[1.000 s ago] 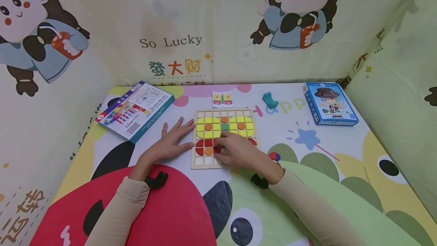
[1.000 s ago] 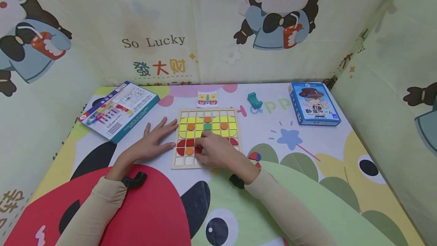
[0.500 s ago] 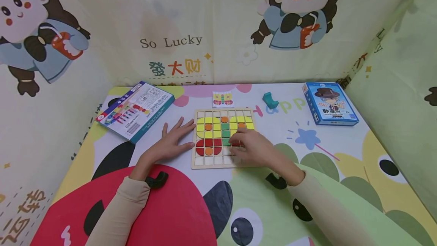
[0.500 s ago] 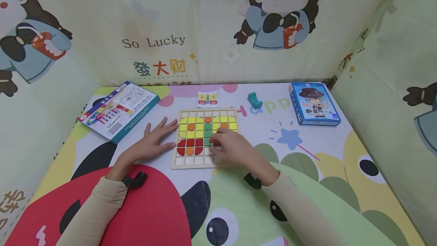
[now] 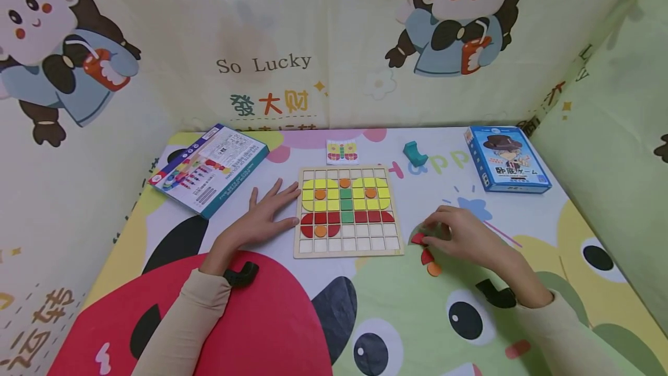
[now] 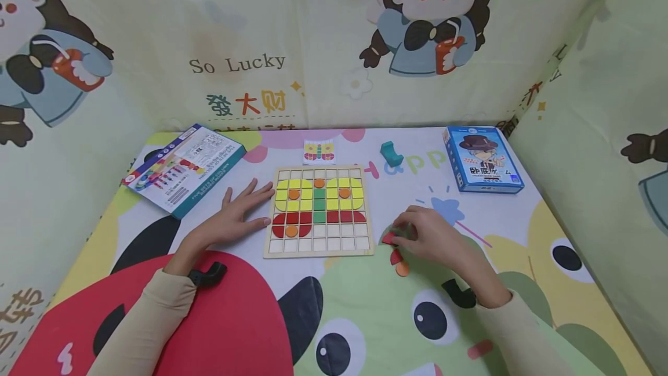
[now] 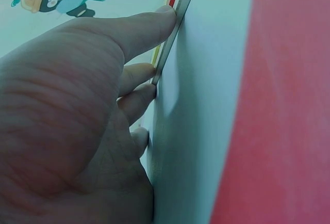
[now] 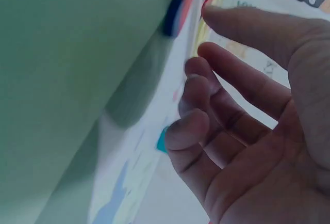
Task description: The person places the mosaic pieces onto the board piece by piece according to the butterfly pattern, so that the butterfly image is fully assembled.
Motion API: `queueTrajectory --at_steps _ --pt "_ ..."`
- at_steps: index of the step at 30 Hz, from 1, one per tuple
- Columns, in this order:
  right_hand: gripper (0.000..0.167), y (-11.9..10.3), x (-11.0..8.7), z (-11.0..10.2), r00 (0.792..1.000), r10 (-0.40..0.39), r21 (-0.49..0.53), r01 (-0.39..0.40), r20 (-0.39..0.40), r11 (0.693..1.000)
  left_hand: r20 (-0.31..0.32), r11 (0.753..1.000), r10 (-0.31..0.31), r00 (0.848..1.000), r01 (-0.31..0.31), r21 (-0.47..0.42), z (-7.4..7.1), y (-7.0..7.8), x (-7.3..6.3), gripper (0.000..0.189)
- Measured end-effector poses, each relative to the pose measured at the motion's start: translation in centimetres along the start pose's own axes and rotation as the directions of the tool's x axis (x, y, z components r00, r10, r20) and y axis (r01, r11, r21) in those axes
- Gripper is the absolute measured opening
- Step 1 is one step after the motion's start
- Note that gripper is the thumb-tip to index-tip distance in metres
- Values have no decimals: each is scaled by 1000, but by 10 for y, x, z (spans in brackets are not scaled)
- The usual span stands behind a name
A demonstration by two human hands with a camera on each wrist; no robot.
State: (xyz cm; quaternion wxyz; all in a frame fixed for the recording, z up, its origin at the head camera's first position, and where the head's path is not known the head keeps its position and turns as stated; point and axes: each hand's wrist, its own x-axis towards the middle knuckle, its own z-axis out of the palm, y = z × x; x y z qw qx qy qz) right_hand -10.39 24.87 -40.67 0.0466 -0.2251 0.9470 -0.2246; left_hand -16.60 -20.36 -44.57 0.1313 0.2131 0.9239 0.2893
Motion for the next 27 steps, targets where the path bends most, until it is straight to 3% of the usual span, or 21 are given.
queueTrajectory --at_steps 7,20,27 --pt "20 9 -7 4 999 3 15 -4 37 1000 1 1000 1 1000 -1 3 0 0 0 83" --pt "16 11 -7 5 999 36 -41 -36 8 999 1 1000 -2 1000 2 -4 0 2 0 83" --pt "24 16 -8 1 997 74 -36 -73 17 997 2 1000 -6 1000 6 -3 0 2 0 84"
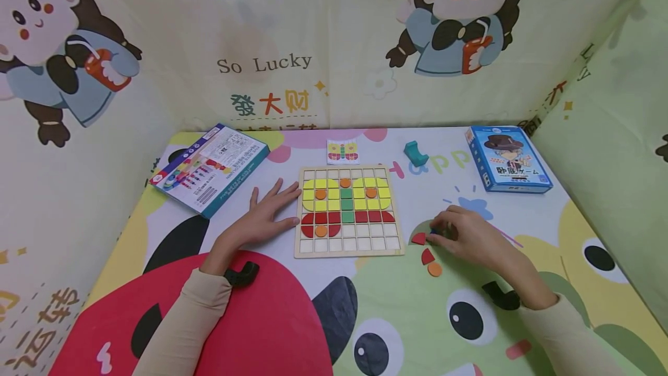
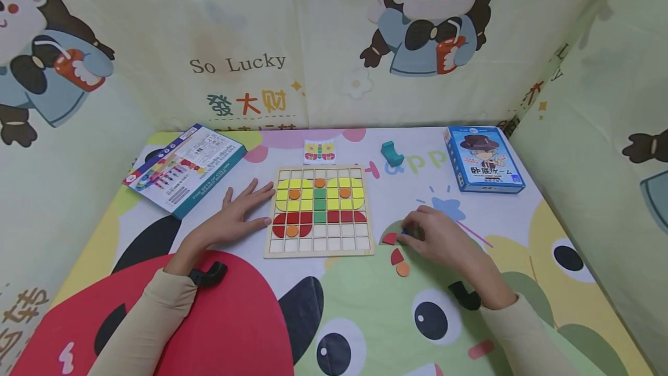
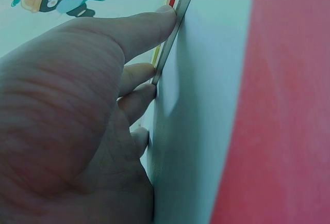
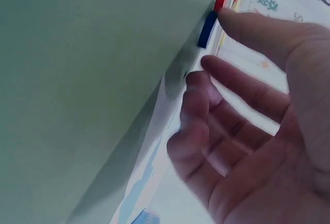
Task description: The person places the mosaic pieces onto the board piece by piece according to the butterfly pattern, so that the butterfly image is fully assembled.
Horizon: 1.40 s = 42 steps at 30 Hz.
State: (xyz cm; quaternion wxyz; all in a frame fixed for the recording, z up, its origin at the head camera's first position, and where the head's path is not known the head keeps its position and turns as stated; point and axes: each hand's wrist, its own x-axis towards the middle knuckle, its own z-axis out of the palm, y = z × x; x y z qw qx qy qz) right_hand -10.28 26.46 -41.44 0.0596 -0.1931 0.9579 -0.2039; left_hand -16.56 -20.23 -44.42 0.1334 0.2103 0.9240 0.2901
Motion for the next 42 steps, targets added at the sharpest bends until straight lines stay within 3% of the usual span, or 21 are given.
queueTrajectory --at_steps 7,19,25,33,42 --pt "17 10 -2 -4 996 -66 44 64 52 997 1 1000 -1 1000 1 -1 -1 1 -1 83" --pt "14 8 1 -4 998 -53 34 52 31 998 2 1000 -5 1000 5 0 0 1 -1 84" --pt "13 -15 15 0 995 -101 31 101 -19 994 -2 1000 0 1000 0 4 0 0 -1 84" --pt "21 -61 48 19 992 -117 53 114 49 992 -4 1000 3 1000 -3 4 1 -1 -1 84" --pt "20 -102 74 41 975 -221 0 221 18 975 -6 1000 -1 1000 1 7 1 0 -1 84"
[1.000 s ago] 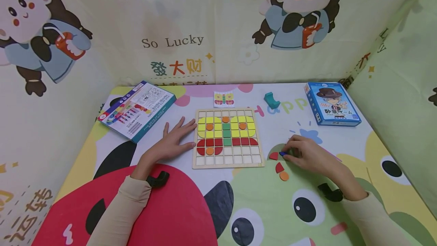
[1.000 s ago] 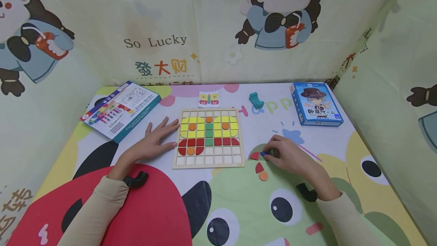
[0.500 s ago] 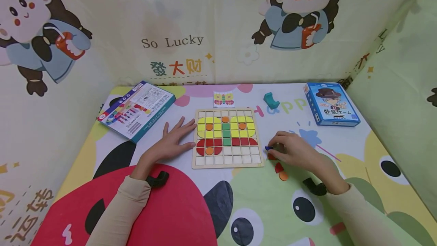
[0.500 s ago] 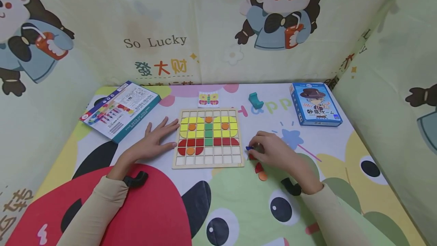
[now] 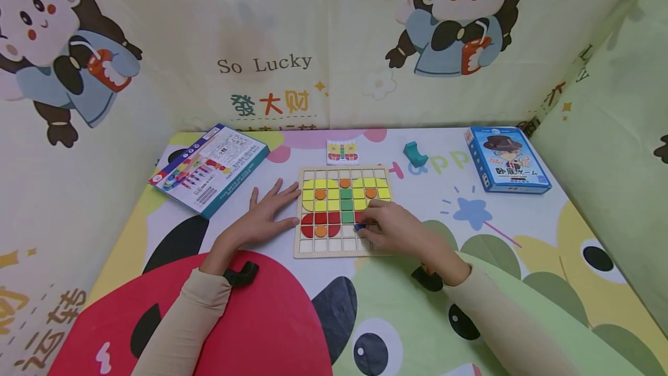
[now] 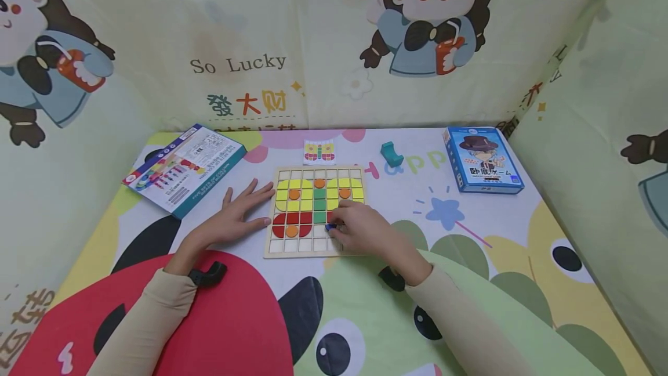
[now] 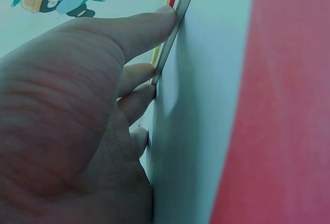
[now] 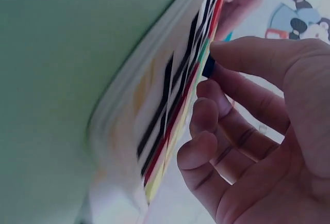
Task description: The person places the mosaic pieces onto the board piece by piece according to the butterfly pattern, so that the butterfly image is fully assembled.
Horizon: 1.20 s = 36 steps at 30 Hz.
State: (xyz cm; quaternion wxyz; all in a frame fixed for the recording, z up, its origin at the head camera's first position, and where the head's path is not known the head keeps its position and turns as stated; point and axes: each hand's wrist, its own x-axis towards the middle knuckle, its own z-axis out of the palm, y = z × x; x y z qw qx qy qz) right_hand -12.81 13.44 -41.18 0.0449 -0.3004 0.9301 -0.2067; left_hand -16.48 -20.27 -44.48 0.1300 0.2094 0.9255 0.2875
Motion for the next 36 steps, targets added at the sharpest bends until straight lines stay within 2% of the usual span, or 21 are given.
queueTrajectory --at_steps 6,12,18,25,31,36 --pt "14 -10 9 7 1000 -13 9 12 15 1000 0 1000 0 1000 0 11 0 1 0 84" --pt "16 -12 12 10 999 -28 3 28 18 1000 2 1000 0 1000 0 17 0 1 0 83" --pt "20 -14 15 11 999 27 0 -27 35 1000 4 1000 1 1000 -1 15 0 1 1 84" --pt "21 -15 18 8 997 73 41 -75 30 996 5 1000 -2 1000 2 7 -1 0 1 84" --pt "18 -2 8 -5 997 82 80 -82 5 993 4 1000 -2 1000 2 6 0 -1 2 84" --pt "17 19 -17 -23 997 79 122 -81 20 989 3 1000 2 1000 -2 2 1 -3 2 83"
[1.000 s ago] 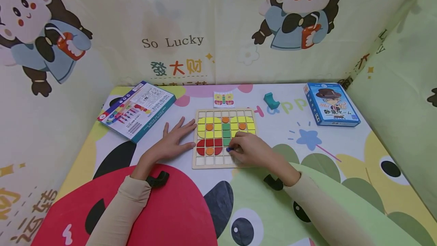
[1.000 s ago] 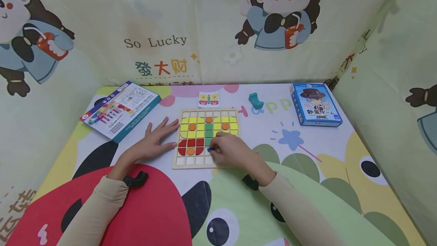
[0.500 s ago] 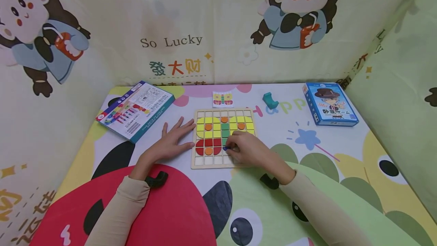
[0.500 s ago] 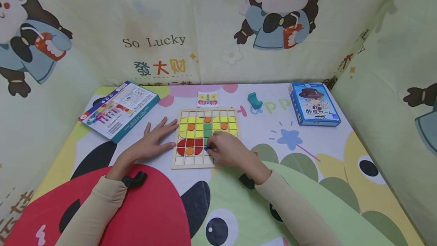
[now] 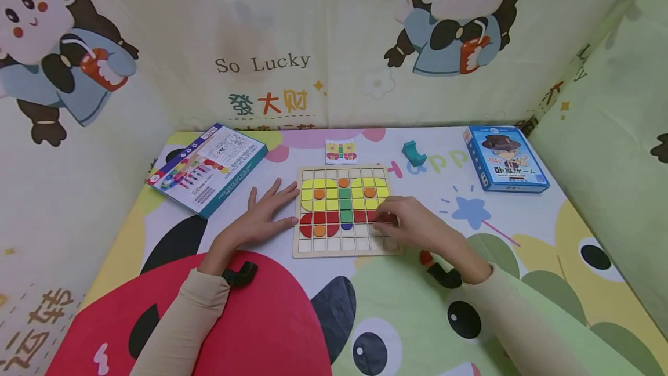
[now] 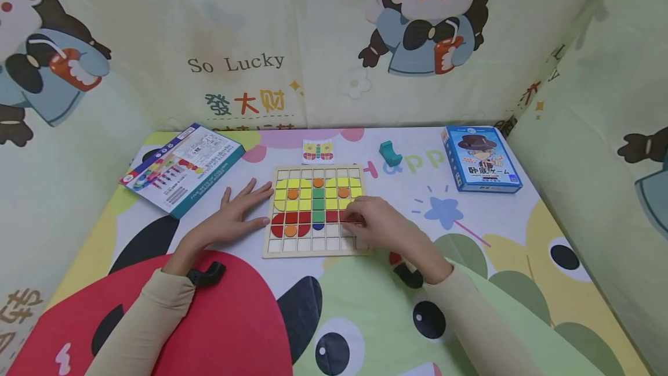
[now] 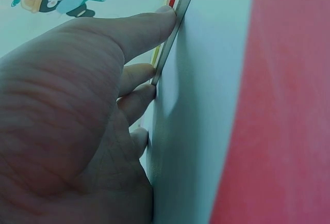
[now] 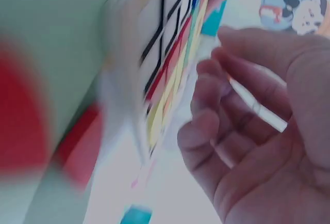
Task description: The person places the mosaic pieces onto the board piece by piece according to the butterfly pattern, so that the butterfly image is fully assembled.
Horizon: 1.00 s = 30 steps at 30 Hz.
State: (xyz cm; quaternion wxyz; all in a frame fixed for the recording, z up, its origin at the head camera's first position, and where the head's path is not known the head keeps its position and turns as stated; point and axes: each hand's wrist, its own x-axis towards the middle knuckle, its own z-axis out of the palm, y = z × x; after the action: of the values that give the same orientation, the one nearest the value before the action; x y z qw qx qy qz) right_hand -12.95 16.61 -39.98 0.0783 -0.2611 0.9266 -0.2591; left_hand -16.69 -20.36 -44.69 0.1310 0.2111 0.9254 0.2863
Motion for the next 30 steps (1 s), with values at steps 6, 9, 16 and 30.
queueTrajectory --at_steps 6,9,16,30 --pt "11 29 -41 -13 999 8 15 -9 31 1000 1 1000 0 1000 0 -2 0 2 0 83" --pt "12 42 -57 -14 1000 -2 2 2 8 1000 -1 1000 -1 1000 1 1 0 2 0 84" --pt "19 57 -74 -12 997 16 -1 -16 -76 1000 -1 1000 1 1000 -1 2 0 1 0 84" --pt "24 52 -62 -9 997 29 -83 -35 -73 996 -2 1000 7 1000 -7 -7 0 0 0 84"
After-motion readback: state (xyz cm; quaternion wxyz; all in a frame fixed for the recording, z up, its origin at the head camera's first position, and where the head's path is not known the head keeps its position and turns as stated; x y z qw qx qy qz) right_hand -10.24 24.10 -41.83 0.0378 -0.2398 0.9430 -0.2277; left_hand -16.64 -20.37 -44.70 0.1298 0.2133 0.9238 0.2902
